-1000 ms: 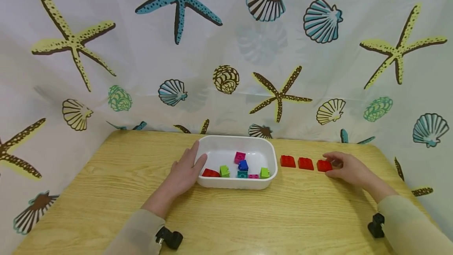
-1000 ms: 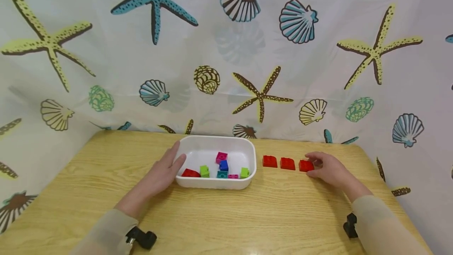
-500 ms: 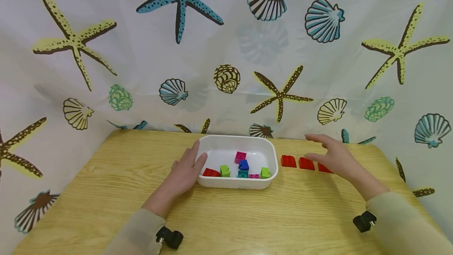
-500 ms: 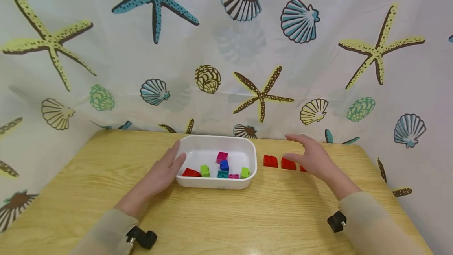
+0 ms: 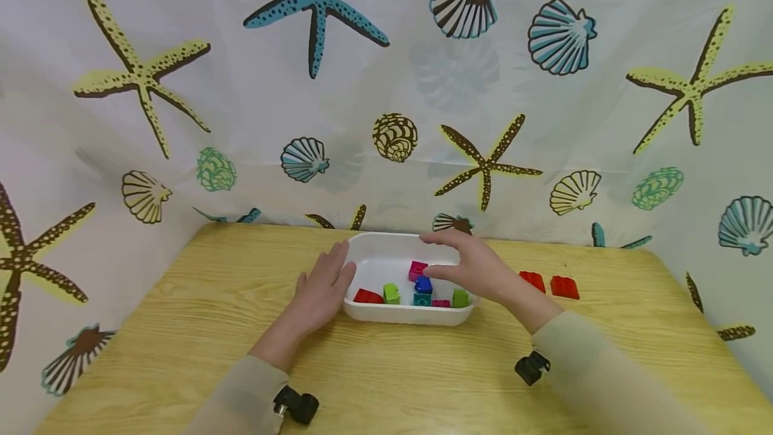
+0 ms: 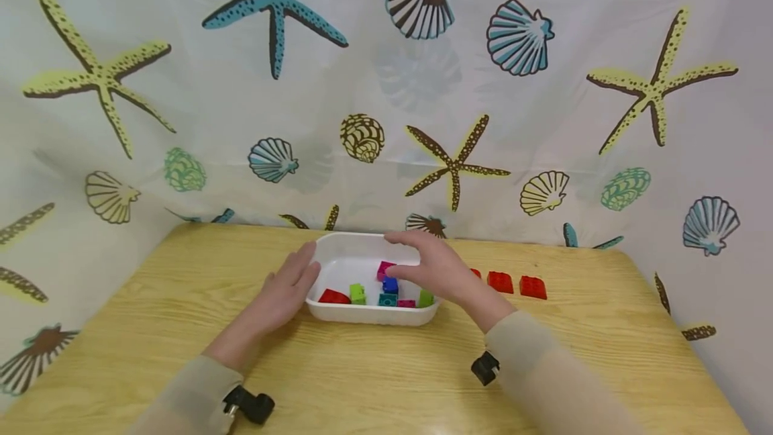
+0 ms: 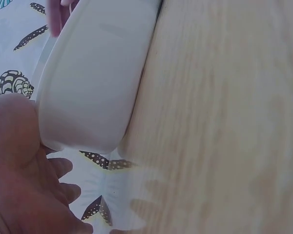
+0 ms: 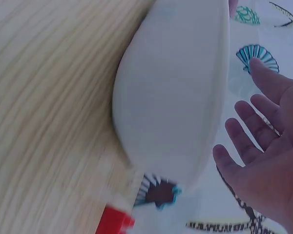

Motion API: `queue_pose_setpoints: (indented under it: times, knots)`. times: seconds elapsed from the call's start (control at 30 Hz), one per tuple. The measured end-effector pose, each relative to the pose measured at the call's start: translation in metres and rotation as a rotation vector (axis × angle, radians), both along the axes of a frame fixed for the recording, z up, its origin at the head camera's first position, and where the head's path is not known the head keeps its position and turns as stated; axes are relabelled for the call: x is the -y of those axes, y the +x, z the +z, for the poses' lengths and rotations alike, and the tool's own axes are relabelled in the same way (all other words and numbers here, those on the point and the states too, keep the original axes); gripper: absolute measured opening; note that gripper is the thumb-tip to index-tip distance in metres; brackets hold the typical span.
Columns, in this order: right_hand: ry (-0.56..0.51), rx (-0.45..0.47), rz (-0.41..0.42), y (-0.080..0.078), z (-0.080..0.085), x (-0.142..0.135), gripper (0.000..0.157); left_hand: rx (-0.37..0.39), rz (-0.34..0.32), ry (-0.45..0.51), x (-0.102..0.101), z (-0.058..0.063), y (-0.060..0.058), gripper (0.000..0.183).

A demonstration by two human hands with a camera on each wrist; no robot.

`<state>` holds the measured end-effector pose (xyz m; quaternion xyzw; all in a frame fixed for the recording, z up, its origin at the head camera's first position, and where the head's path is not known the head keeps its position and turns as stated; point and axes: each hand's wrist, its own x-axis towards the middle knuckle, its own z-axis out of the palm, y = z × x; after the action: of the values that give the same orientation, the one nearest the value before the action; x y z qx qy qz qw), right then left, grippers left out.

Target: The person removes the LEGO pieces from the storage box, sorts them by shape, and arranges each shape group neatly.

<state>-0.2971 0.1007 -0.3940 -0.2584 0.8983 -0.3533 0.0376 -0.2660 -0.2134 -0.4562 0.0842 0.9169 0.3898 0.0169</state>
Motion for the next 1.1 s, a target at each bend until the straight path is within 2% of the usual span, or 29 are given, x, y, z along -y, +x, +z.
queue_pose_setpoints:
  times: [0.27,0.33,0.47,0.53,0.57,0.73,0.87,1.0,1.1]
  knots:
    - [0.061,-0.001,0.089,-0.010,-0.015,0.047,0.058,-0.008,0.016,-0.027,-0.001,-0.004,-0.001,0.083]
    - [0.054,0.001,0.119,-0.016,-0.025,0.054,0.057,0.011,0.015,-0.049,-0.002,-0.002,-0.001,0.079]
    - [0.044,0.010,0.175,-0.020,-0.033,0.066,0.053,0.031,0.011,-0.075,-0.003,0.004,0.002,0.072]
    - [0.044,0.016,0.188,-0.021,-0.036,0.071,0.051,0.029,0.007,-0.070,-0.004,0.008,0.005,0.071]
    - [0.050,0.030,0.186,-0.017,-0.032,0.074,0.051,0.012,0.005,-0.051,-0.004,0.005,0.005,0.074]
    - [0.078,0.050,0.177,-0.020,-0.041,0.083,0.049,0.005,-0.003,-0.041,-0.002,0.004,0.005,0.076]
    - [0.099,-0.026,0.207,-0.027,-0.050,0.086,0.043,0.025,-0.002,-0.062,-0.002,0.007,0.004,0.072]
    - [0.114,-0.121,0.248,-0.039,-0.068,0.084,0.035,0.007,0.001,-0.033,-0.002,0.003,0.002,0.076]
    - [0.130,-0.144,0.263,-0.048,-0.080,0.084,0.030,0.001,0.000,-0.011,-0.001,0.003,0.003,0.080]
